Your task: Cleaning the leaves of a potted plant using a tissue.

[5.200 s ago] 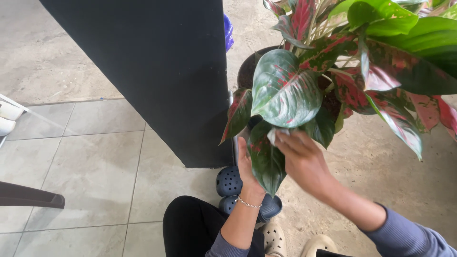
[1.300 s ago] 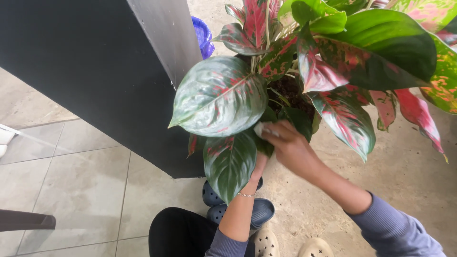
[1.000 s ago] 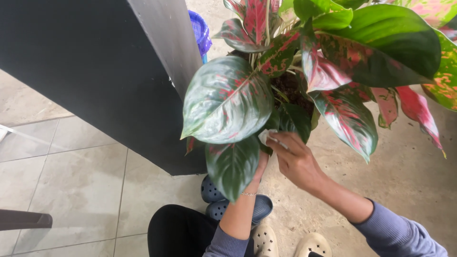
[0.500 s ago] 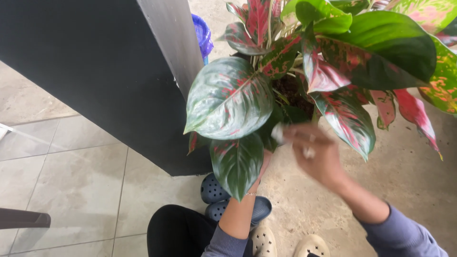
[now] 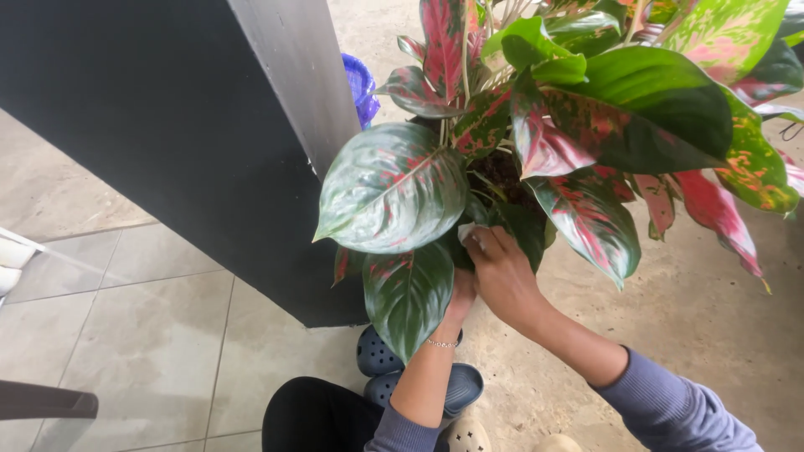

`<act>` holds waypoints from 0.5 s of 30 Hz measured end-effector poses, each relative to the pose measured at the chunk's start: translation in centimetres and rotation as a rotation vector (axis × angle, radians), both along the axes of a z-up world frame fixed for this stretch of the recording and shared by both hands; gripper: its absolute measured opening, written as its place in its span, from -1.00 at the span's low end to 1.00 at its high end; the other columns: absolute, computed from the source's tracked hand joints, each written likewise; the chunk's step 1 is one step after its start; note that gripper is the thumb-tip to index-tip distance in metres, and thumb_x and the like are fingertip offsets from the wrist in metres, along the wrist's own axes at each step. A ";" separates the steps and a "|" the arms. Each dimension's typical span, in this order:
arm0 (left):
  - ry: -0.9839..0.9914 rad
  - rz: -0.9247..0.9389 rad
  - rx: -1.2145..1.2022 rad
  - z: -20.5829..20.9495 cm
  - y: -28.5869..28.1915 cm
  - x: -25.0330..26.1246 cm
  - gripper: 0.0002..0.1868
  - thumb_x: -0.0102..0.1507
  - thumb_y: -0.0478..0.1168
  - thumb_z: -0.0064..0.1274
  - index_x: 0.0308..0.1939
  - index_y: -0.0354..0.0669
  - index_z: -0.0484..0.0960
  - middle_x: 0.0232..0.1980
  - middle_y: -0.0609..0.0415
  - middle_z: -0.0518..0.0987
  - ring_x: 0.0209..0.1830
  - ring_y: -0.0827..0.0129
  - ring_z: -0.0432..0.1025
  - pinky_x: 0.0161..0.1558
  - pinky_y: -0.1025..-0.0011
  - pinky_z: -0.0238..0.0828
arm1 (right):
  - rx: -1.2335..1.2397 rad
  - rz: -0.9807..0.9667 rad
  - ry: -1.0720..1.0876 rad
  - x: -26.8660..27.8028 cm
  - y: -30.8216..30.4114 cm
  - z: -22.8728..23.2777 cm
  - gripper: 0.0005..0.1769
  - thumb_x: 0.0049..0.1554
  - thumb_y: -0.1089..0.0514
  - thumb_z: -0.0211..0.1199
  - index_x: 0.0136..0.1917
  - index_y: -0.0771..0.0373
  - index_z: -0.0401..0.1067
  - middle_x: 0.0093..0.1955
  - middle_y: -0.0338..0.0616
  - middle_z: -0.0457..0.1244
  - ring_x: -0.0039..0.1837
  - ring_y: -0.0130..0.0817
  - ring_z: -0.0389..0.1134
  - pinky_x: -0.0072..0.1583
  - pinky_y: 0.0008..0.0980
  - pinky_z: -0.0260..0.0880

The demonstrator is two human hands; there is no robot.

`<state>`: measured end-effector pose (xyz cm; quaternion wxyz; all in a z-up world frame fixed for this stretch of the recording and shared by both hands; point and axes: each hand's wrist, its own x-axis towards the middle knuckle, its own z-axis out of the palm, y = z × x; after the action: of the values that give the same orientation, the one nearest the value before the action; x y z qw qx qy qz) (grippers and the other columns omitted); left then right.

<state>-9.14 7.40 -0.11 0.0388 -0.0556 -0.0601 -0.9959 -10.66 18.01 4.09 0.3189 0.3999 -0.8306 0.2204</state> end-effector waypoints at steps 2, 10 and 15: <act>-0.039 -0.024 0.030 -0.6 0.4 0.2 -0.52 0.38 -0.16 -0.11 0.38 -0.19 0.40 0.42 0.07 0.44 0.41 0.32 0.31 0.44 0.30 0.17 | -0.018 -0.033 0.008 0.3 0.0 0.0 -0.57 -0.14 0.45 0.19 0.06 0.50 0.52 0.13 0.11 0.30 0.18 0.06 0.32 0.18 -0.11 0.42; 0.150 -0.052 0.153 -7.6 -1.1 -0.4 -0.52 0.40 -0.12 -0.08 0.38 -0.21 0.42 0.42 0.01 0.44 0.41 0.23 0.26 0.43 0.24 0.12 | -0.003 0.003 -0.044 1.5 -0.6 0.8 -0.50 -0.15 0.51 0.13 0.08 0.38 0.53 0.23 0.08 0.30 0.28 0.07 0.26 0.26 -0.09 0.37; 0.217 -0.083 0.223 -8.8 -1.3 -0.9 -0.52 0.41 -0.09 -0.07 0.37 -0.22 0.44 0.43 -0.02 0.44 0.42 0.19 0.22 0.42 0.20 0.09 | 0.004 0.042 -0.246 3.3 3.1 1.4 -0.56 -0.10 0.50 0.17 0.02 0.25 0.60 0.12 -0.08 0.35 0.21 -0.08 0.36 0.20 -0.19 0.44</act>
<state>-10.00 6.14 -8.92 0.0096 -0.1607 0.0577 -0.9853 -7.35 21.16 5.49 0.2093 0.3876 -0.8553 0.2727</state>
